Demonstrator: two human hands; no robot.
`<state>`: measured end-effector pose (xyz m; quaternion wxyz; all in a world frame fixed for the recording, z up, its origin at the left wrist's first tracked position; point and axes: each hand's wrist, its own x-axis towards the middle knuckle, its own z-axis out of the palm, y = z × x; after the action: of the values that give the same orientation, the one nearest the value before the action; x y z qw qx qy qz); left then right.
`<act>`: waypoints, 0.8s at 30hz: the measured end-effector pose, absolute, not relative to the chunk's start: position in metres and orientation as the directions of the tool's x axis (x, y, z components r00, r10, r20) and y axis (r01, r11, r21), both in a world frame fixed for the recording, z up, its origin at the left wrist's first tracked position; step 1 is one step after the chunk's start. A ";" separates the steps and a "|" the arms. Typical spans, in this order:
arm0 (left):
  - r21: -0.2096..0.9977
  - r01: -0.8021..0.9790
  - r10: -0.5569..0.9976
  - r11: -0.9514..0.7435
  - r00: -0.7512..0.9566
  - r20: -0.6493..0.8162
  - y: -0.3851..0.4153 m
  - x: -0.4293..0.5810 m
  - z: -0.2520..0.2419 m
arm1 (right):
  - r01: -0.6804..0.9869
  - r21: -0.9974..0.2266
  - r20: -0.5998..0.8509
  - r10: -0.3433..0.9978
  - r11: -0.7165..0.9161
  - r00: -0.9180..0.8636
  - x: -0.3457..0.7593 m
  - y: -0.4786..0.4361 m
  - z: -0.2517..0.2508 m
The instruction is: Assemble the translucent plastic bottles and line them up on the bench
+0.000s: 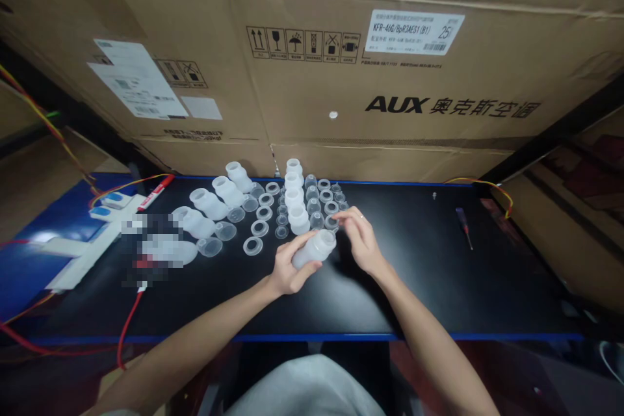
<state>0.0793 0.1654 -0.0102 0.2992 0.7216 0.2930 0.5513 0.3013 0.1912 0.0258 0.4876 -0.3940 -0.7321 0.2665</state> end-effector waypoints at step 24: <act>0.766 0.209 0.793 -0.608 0.197 0.576 0.168 0.074 -0.005 | -0.071 -0.899 0.408 0.885 0.433 0.225 0.317 0.192 0.035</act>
<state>0.0736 0.1675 -0.0046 0.2752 0.7229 0.3468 0.5305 0.3173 0.1919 0.0348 0.6739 -0.3977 -0.5119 0.3544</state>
